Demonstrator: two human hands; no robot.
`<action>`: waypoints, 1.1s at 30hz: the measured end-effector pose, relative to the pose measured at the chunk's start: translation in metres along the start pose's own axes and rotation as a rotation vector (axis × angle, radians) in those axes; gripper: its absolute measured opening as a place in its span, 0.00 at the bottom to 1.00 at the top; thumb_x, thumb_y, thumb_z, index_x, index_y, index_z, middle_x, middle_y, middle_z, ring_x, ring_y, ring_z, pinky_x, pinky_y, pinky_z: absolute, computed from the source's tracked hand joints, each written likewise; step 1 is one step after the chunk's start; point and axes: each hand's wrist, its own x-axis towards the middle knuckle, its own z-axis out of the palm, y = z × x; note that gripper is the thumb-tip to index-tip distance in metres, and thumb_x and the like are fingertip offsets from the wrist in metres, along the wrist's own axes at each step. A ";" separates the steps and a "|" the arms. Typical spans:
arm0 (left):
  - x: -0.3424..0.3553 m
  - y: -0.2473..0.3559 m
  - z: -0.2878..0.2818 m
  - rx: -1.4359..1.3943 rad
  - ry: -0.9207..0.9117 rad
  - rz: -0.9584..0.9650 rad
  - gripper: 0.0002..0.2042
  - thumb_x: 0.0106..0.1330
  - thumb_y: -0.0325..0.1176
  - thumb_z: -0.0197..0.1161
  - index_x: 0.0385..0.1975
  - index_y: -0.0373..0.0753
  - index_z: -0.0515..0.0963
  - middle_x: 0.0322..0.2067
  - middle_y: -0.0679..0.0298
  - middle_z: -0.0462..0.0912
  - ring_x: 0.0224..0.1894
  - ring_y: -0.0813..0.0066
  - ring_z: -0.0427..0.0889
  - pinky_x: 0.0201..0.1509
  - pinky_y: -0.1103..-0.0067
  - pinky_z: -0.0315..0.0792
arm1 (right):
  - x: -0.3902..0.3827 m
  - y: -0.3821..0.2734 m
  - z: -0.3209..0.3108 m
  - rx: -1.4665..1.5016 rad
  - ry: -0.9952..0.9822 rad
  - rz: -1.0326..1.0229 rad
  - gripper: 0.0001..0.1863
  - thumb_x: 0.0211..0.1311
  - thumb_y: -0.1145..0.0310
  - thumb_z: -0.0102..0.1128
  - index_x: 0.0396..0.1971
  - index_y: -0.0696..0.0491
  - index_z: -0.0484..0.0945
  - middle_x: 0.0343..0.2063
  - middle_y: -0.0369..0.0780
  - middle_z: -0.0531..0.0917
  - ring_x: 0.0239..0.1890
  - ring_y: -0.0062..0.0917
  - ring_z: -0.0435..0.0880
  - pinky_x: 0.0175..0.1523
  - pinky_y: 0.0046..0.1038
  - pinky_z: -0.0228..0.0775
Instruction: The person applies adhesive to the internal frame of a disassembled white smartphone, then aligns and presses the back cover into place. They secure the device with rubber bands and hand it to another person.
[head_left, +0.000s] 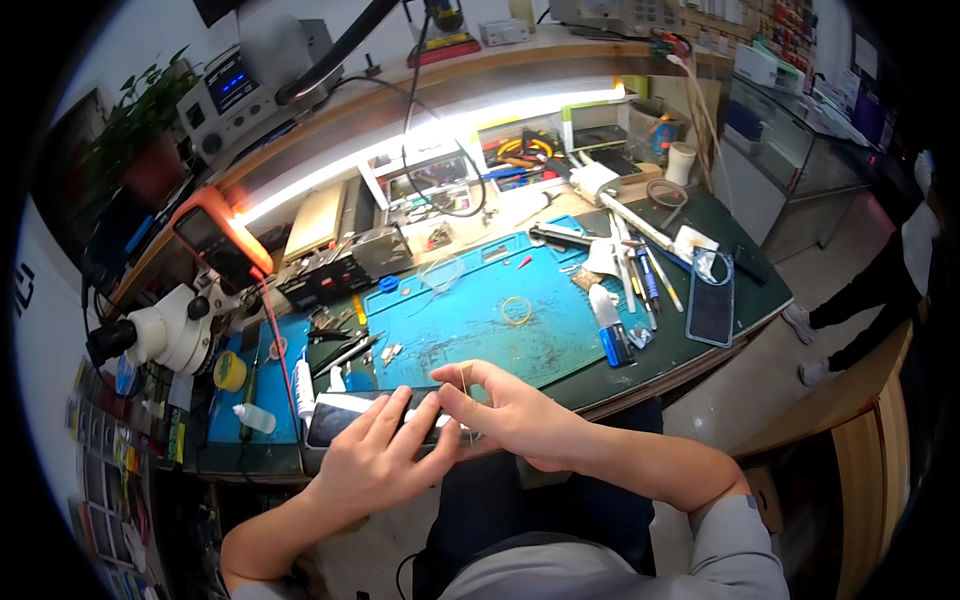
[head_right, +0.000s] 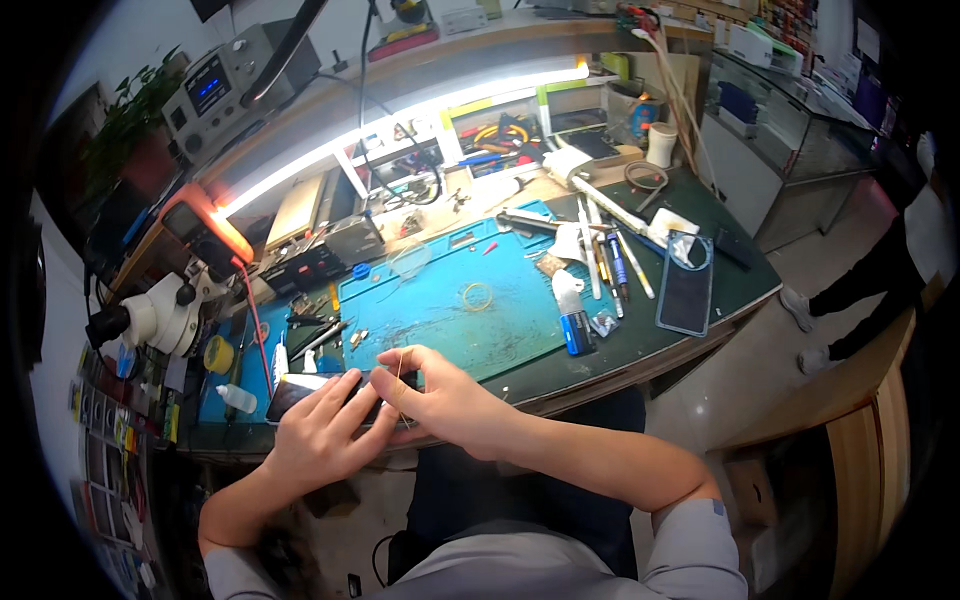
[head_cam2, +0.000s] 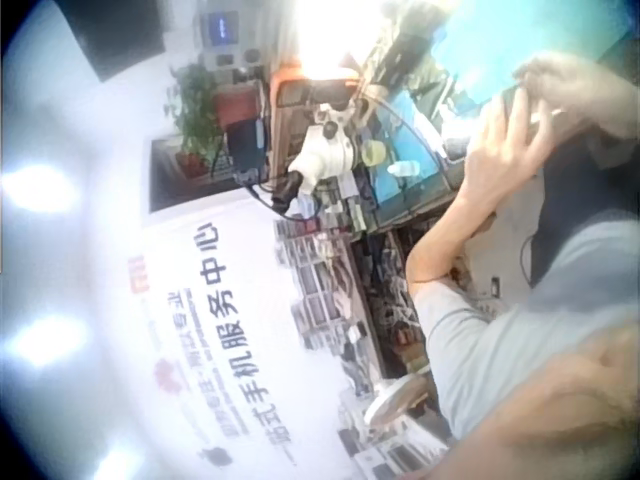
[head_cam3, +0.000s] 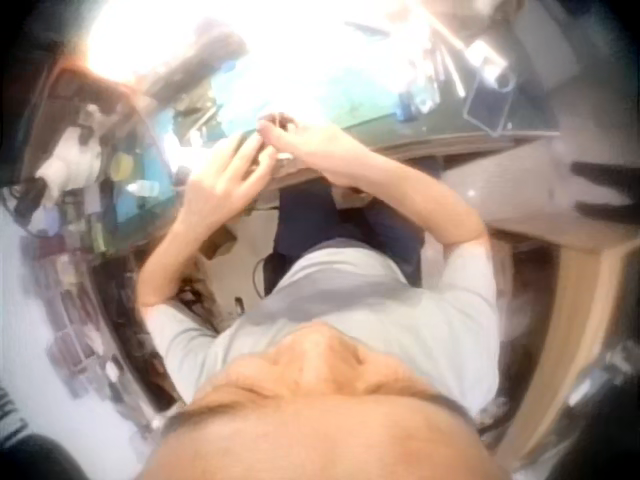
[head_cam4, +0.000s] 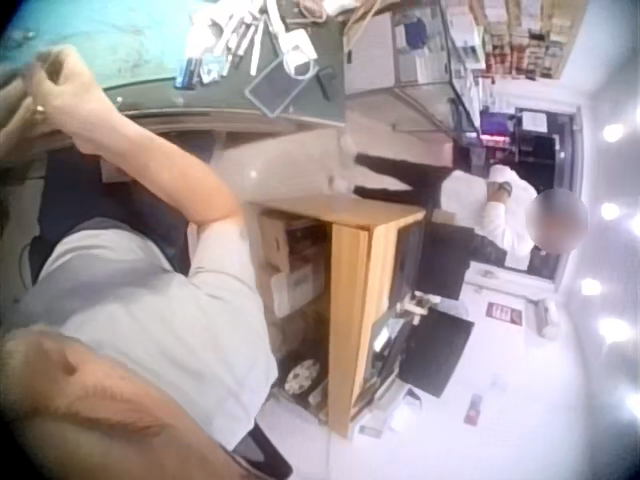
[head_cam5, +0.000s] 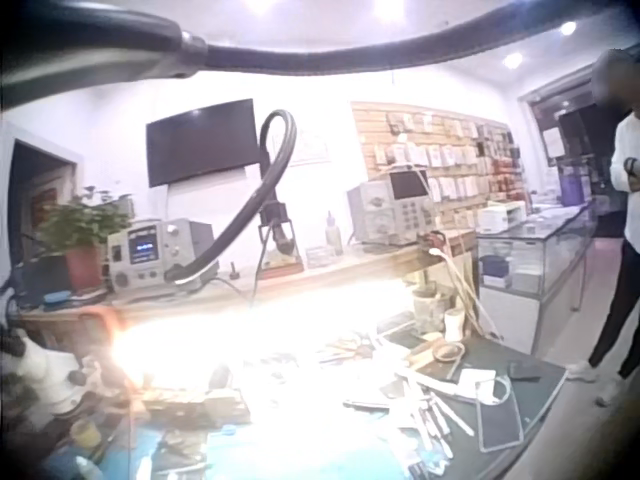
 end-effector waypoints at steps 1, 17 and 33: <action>0.000 0.004 0.003 0.032 0.009 0.003 0.13 0.60 0.36 0.64 0.44 0.46 0.77 0.43 0.58 0.84 0.42 0.56 0.86 0.46 0.69 0.82 | 0.001 0.004 0.004 -0.039 0.026 -0.004 0.30 0.72 0.54 0.55 0.63 0.58 0.61 0.51 0.40 0.70 0.50 0.24 0.78 0.52 0.32 0.80; -0.011 0.008 0.015 -0.435 0.040 -0.443 0.15 0.59 0.26 0.62 0.46 0.34 0.77 0.43 0.58 0.85 0.40 0.64 0.87 0.39 0.74 0.81 | 0.012 0.045 0.003 -0.740 0.248 -0.622 0.30 0.59 0.58 0.72 0.50 0.60 0.66 0.53 0.47 0.64 0.38 0.20 0.76 0.35 0.19 0.76; -0.013 -0.019 0.003 -1.628 0.178 -1.081 0.23 0.66 0.25 0.65 0.58 0.33 0.65 0.42 0.54 0.85 0.43 0.75 0.84 0.45 0.79 0.78 | -0.010 -0.015 0.017 -1.258 0.298 -1.089 0.20 0.45 0.81 0.61 0.43 0.51 0.82 0.38 0.36 0.82 0.37 0.24 0.82 0.59 0.39 0.63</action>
